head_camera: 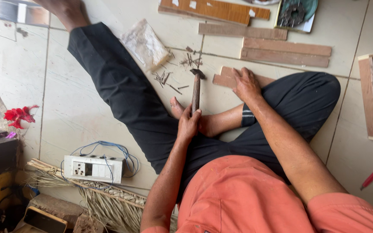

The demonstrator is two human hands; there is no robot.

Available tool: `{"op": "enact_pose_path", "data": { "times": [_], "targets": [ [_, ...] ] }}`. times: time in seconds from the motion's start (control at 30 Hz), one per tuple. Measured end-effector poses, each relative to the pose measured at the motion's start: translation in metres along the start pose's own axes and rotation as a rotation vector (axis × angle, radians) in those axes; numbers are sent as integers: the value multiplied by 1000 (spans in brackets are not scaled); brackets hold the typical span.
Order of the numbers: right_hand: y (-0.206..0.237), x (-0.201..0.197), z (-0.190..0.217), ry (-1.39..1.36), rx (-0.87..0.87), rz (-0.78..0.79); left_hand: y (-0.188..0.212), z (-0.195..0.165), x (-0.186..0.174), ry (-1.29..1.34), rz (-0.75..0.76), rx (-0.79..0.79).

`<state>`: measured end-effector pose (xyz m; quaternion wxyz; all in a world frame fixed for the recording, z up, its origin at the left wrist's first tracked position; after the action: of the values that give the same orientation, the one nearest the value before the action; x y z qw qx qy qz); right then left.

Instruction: The person sits on the floor and uses a hammer to drive nails into small wooden strips, joining them to form rectangular frames. The person repeatedly picks up nails, positions the wood pieces, and hammers them together, then sets the assembled frames aside.

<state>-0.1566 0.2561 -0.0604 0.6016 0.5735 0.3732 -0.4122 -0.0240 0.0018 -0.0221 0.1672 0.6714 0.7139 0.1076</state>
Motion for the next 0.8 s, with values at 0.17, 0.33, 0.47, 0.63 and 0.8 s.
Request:
{"op": "enact_pose_path", "data": {
  "times": [0.17,0.33,0.47,0.63,0.8],
  "targets": [
    [-4,6,-3,-13,-4,1,-7,6,9,373,127,-160],
    [-6,4,-4,-23,-15,-3,-13,9,13,488,193,-197],
    [-10,7,-8,-24,-3,31,-15,11,14,450,169,-227],
    [-17,16,-13,-16,-55,-40,-18,13,17,457,185,-230],
    [-20,27,-19,3,-41,-43,-22,16,19,440,189,-248]
  ]
}}
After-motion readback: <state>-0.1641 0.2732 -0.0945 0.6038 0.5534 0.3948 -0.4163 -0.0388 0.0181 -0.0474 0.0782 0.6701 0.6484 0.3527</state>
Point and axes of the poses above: each hand's wrist, its own y-axis away from the middle knuckle, its own x-axis out of the palm, z = x × y, the point moved 2 cm from there along -y, towards the middle knuckle, and after that the axes turned 11 degrees about x, right-handed, at the moved point
